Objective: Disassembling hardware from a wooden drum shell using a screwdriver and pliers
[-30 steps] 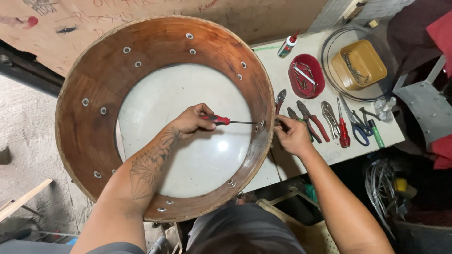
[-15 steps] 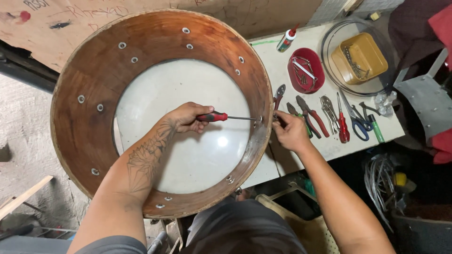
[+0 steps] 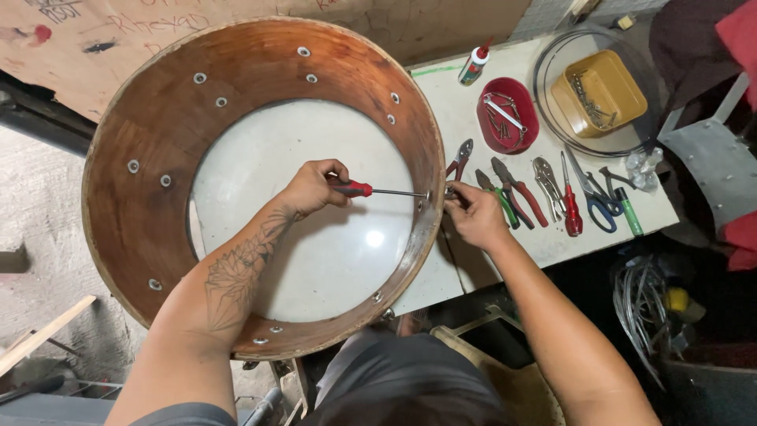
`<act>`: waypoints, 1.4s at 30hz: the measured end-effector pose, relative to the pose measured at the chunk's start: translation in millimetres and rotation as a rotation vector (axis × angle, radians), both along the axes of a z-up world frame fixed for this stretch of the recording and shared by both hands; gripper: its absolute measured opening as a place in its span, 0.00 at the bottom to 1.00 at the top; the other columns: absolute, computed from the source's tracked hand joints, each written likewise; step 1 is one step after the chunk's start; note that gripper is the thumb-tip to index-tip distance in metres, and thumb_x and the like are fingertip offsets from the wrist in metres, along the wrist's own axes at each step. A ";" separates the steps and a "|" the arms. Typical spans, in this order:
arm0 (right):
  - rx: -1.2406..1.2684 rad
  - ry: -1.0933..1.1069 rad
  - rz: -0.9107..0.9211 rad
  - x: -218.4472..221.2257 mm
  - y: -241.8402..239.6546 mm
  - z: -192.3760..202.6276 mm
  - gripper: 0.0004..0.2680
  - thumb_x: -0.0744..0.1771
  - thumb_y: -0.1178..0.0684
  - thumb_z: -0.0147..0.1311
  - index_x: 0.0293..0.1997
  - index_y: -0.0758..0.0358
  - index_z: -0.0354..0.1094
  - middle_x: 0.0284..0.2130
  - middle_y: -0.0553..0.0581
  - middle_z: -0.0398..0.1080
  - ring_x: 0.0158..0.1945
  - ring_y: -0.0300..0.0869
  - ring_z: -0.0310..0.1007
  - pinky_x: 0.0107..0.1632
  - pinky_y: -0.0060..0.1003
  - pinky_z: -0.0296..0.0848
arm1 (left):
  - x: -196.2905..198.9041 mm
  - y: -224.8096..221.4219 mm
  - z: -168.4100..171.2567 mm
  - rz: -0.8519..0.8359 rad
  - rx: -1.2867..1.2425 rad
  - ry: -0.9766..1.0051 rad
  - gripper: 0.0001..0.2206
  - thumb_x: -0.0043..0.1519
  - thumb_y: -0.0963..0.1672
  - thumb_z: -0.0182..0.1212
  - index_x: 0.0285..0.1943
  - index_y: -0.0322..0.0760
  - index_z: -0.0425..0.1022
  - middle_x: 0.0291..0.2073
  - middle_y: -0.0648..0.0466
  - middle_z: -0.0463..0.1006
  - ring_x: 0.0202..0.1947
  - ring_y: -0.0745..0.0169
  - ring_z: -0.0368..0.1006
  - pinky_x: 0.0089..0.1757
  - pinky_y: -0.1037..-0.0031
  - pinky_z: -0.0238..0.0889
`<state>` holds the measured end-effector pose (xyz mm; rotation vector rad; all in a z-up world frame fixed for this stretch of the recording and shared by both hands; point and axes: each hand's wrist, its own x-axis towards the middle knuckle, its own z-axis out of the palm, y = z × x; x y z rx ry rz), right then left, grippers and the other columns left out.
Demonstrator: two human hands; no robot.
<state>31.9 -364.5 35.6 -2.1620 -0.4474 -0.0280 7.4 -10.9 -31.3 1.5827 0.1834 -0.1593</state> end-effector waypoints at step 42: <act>-0.484 0.285 -0.055 116.1 -139.3 -50.7 0.09 0.65 0.44 0.58 0.46 0.49 0.80 0.31 0.52 0.80 0.52 0.52 0.77 0.54 0.51 0.76 | -3.6 -344.8 33.7 -0.064 0.536 0.449 0.20 0.61 0.51 0.66 0.51 0.35 0.67 0.46 0.34 0.80 0.54 0.31 0.76 0.53 0.49 0.70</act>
